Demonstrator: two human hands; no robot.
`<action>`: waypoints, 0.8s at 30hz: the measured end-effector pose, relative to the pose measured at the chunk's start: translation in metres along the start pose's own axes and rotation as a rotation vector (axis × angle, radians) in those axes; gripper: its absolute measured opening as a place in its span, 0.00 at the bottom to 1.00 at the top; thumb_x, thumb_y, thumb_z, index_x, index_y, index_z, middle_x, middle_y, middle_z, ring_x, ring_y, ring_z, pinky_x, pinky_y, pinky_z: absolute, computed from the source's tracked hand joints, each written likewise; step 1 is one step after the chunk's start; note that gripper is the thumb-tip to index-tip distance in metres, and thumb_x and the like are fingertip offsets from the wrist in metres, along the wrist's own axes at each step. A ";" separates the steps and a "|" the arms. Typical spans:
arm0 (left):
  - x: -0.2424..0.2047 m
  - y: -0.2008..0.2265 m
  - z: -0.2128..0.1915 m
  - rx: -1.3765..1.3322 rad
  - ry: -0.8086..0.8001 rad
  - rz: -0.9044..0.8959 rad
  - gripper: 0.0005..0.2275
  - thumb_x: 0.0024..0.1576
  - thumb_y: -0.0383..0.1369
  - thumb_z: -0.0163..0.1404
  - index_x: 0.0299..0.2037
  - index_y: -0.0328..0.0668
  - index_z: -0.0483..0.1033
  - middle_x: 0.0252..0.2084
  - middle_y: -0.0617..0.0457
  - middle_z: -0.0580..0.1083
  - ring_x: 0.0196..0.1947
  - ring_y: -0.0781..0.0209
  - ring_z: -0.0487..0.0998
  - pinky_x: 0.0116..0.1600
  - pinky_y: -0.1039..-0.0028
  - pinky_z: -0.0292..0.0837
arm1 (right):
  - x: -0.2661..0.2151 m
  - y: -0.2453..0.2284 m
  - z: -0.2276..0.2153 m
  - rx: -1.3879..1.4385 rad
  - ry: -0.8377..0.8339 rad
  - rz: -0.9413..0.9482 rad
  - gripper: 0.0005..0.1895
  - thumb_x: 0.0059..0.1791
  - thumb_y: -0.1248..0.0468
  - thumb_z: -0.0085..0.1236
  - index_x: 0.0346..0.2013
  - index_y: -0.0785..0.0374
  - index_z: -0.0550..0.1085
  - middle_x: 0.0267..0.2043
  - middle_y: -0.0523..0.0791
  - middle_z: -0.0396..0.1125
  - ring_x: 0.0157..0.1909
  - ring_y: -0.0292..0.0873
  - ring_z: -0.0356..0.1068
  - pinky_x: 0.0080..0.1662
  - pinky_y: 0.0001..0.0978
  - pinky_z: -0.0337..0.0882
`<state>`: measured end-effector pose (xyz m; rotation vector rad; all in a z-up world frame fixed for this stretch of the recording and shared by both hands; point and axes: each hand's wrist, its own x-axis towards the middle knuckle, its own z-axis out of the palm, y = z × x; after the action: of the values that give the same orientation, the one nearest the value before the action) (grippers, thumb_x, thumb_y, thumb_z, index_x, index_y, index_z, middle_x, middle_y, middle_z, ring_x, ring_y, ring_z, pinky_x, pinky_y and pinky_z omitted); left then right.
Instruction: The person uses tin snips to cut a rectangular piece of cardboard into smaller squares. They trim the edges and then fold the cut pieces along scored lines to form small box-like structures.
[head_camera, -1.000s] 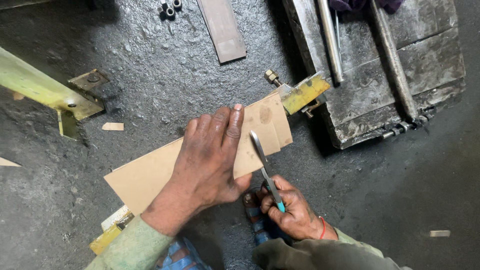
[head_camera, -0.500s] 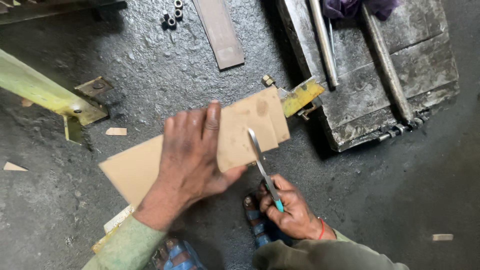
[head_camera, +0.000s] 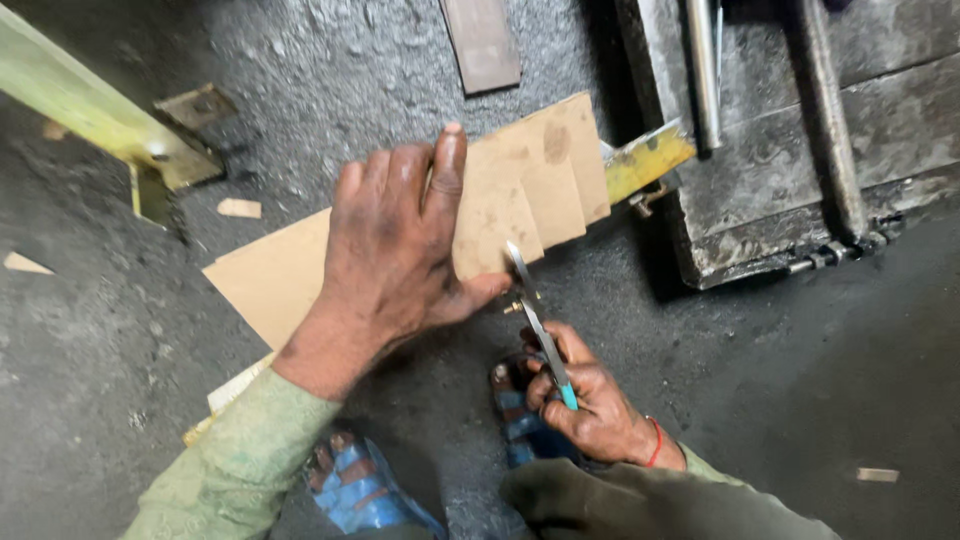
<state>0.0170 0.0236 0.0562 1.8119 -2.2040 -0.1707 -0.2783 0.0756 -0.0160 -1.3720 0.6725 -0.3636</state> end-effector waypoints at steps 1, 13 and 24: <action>0.001 -0.001 0.000 0.005 0.008 0.013 0.54 0.43 0.65 0.61 0.69 0.23 0.57 0.51 0.41 0.65 0.47 0.47 0.67 0.50 0.56 0.62 | 0.001 -0.002 -0.001 0.027 -0.008 0.009 0.05 0.40 0.70 0.56 0.30 0.64 0.76 0.62 0.52 0.58 0.64 0.51 0.60 0.63 0.45 0.60; -0.001 -0.003 0.008 -0.009 0.032 0.057 0.56 0.47 0.69 0.60 0.70 0.21 0.55 0.53 0.40 0.65 0.49 0.46 0.66 0.54 0.54 0.62 | 0.007 -0.011 0.000 0.013 -0.043 0.042 0.02 0.40 0.70 0.56 0.27 0.63 0.75 0.56 0.48 0.63 0.59 0.46 0.63 0.63 0.43 0.64; 0.004 -0.002 0.005 -0.081 0.006 0.040 0.58 0.39 0.66 0.64 0.68 0.21 0.56 0.50 0.42 0.65 0.47 0.48 0.66 0.51 0.55 0.61 | 0.009 -0.007 0.003 -0.012 -0.018 0.040 0.05 0.41 0.74 0.54 0.28 0.64 0.75 0.50 0.45 0.63 0.54 0.44 0.65 0.59 0.39 0.68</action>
<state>0.0163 0.0187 0.0513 1.7229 -2.1946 -0.2422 -0.2686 0.0715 -0.0112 -1.3694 0.6871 -0.3154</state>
